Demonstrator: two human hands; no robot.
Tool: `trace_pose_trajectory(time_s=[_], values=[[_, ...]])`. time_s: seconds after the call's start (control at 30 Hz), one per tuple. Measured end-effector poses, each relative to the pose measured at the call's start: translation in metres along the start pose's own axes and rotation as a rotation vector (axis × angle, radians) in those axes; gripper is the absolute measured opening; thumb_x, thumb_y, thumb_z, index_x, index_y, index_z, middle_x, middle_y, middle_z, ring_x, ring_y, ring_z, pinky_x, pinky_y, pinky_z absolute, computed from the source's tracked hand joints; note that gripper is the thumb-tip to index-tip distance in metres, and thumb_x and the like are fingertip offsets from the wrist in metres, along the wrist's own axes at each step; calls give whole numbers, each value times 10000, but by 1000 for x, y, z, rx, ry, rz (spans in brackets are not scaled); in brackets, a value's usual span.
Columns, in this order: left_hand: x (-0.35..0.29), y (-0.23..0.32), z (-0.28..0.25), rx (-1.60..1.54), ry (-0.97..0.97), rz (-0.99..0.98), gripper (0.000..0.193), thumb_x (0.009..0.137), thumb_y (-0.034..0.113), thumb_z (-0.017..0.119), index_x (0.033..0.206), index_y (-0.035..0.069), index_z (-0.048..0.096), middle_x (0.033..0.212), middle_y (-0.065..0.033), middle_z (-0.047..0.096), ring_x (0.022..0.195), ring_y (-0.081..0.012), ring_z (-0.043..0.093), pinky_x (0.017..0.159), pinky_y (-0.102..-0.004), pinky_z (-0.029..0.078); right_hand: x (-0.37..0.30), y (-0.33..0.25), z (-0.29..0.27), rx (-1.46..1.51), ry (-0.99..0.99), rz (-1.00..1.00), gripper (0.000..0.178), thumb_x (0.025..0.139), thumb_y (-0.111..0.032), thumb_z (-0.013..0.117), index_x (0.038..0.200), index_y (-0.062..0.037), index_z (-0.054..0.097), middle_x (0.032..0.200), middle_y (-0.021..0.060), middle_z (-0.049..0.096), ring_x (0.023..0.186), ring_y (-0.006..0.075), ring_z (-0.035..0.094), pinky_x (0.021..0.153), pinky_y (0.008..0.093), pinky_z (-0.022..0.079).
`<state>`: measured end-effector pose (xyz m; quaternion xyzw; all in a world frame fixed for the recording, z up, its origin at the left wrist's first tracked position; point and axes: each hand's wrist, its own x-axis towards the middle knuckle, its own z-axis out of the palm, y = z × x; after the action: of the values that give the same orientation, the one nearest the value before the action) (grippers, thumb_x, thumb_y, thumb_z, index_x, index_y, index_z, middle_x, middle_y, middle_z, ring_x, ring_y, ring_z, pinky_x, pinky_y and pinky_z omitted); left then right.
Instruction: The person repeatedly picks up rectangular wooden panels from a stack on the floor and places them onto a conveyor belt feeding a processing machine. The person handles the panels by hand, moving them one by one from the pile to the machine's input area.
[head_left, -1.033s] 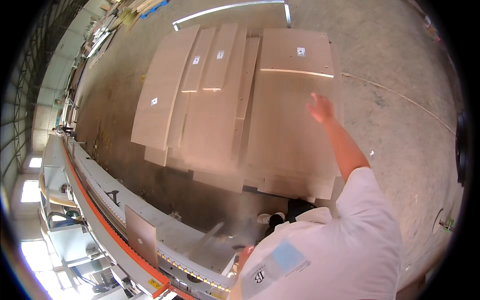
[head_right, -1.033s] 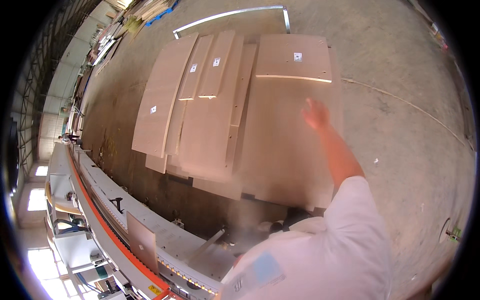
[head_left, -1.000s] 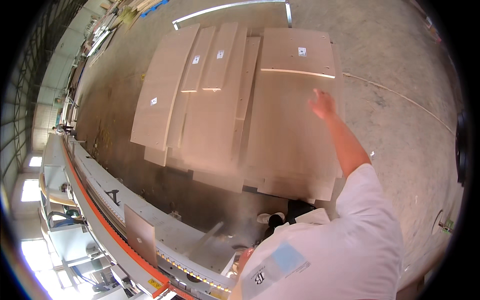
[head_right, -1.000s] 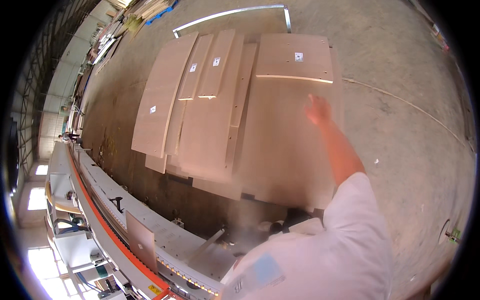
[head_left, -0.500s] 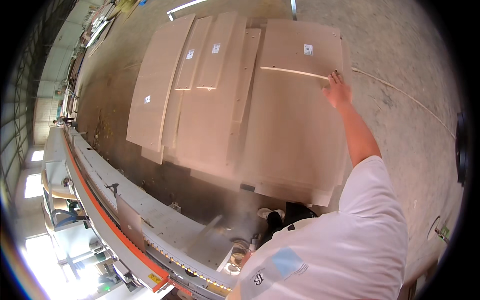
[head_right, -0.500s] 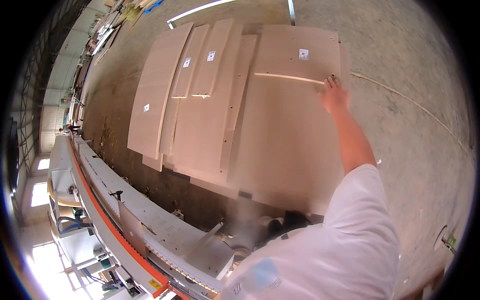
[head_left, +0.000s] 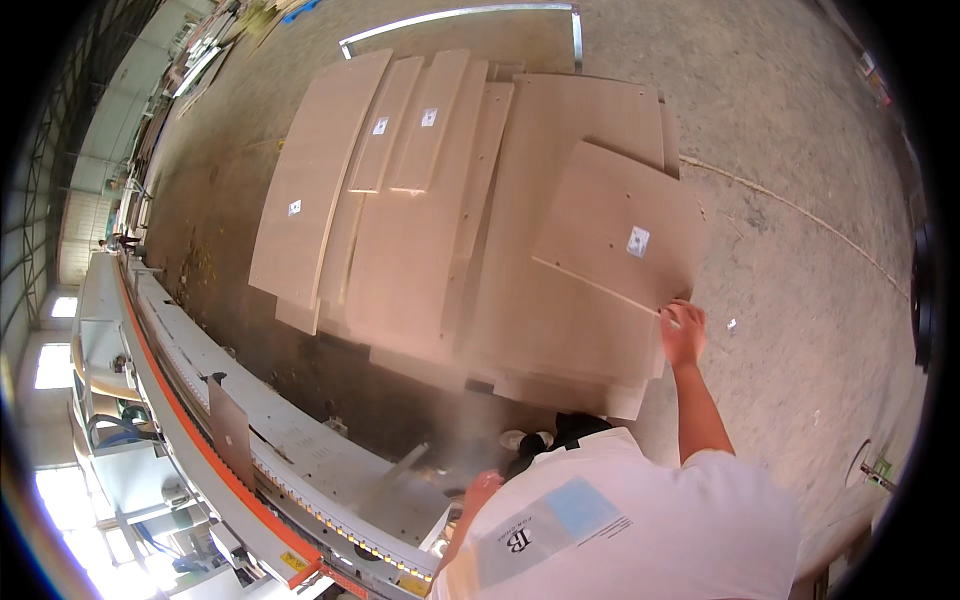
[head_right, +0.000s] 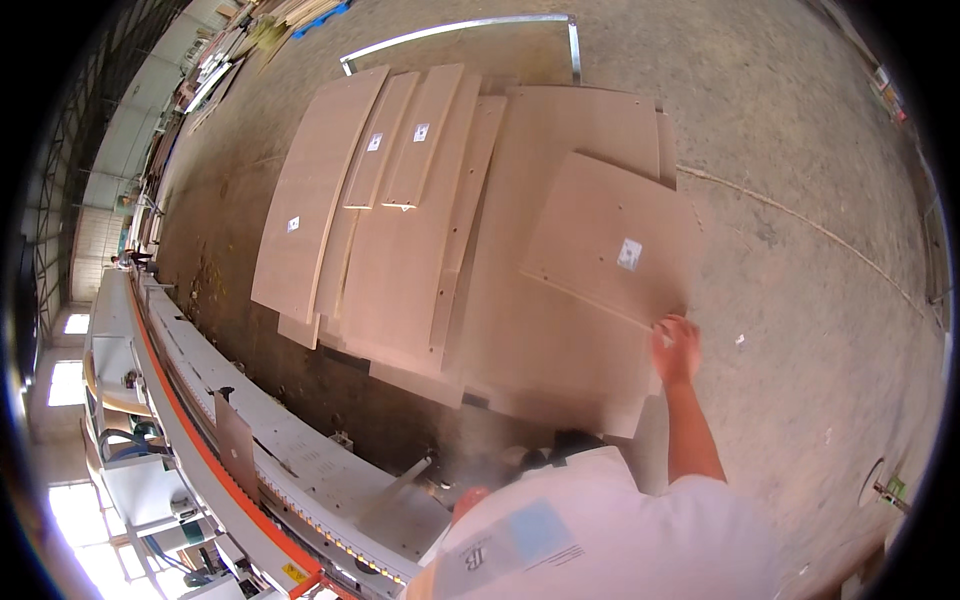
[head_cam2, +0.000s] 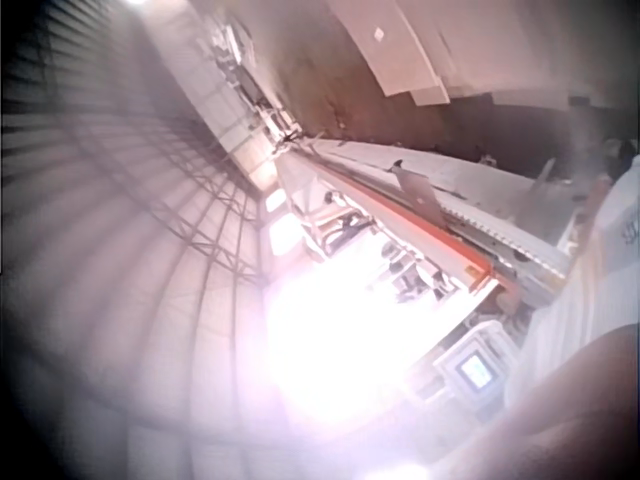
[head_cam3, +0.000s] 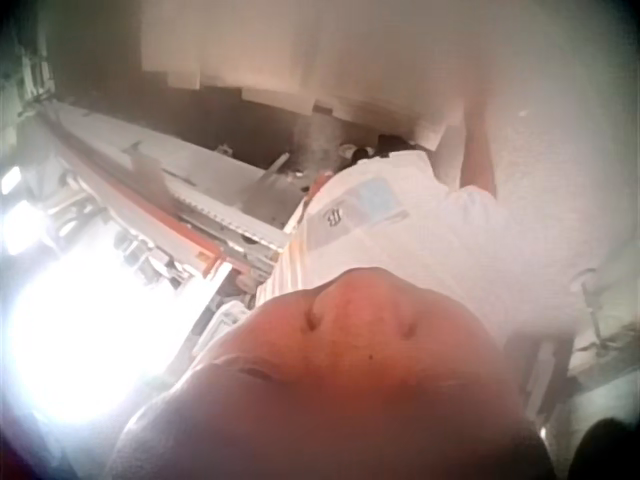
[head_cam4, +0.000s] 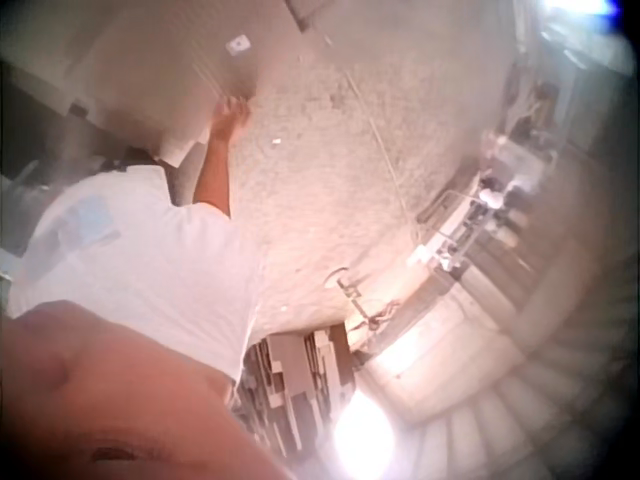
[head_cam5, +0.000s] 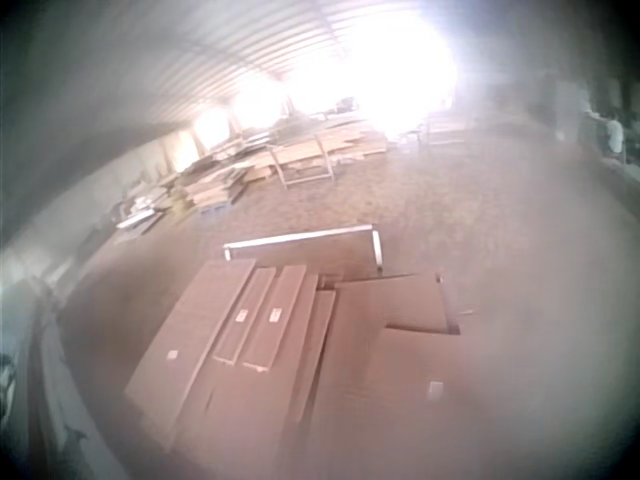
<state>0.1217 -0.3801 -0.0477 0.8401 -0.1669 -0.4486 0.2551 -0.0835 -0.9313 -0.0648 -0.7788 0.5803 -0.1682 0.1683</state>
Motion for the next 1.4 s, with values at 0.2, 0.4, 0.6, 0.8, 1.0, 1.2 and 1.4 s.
trace_pose_trajectory(time_s=[0.2,0.4,0.6,0.8,1.0,1.2,1.4], values=[[-5,-33,-14,185,-70,96,317,962,300,613,1178,79,685,1175,-116,715,1061,-233,702,875,-367,571,-6,65,31,486,59,725,833,866,-650,680,1335,35,609,1325,159,644,1138,268,637,987,414,496],[1,-132,-20,91,-74,125,386,1006,318,580,1272,42,633,1212,-118,717,1005,-200,725,826,-363,570,-2,50,28,691,-113,1027,1120,854,-888,459,1353,106,588,1124,147,692,843,234,648,723,382,513],[-10,-21,-44,-158,5,-168,436,1012,338,581,1315,27,615,1127,-109,744,981,-207,733,820,-370,567,-37,12,12,759,75,1072,1021,868,-882,449,1175,59,701,722,19,567,551,147,465,483,352,343],[5,-77,-19,-426,140,33,445,1022,365,569,1323,41,616,1157,-125,737,1007,-230,728,836,-354,556,-100,-42,-27,783,-190,926,962,905,-840,453,1131,57,718,766,26,609,582,141,509,503,345,388],[-37,93,-126,-142,637,246,487,985,249,659,1419,56,554,1359,-164,634,1240,-341,612,1037,-439,496,-157,-88,0,863,-292,583,875,995,-728,423,1206,79,685,1052,99,722,859,191,665,745,316,530],[-34,104,-222,-199,895,461,699,996,251,642,1580,52,314,1562,-192,449,1419,-361,459,1147,-403,414,-205,-215,-13,763,-528,317,807,1034,-665,410,1310,60,630,1184,106,712,1004,199,672,865,316,529],[-89,15,-270,-331,1009,427,718,991,175,603,1604,65,245,1559,-222,435,1372,-402,493,1097,-423,453,-261,-288,5,879,-818,90,744,1063,-606,417,1431,27,551,1360,106,643,1198,206,612,1019,317,477]])
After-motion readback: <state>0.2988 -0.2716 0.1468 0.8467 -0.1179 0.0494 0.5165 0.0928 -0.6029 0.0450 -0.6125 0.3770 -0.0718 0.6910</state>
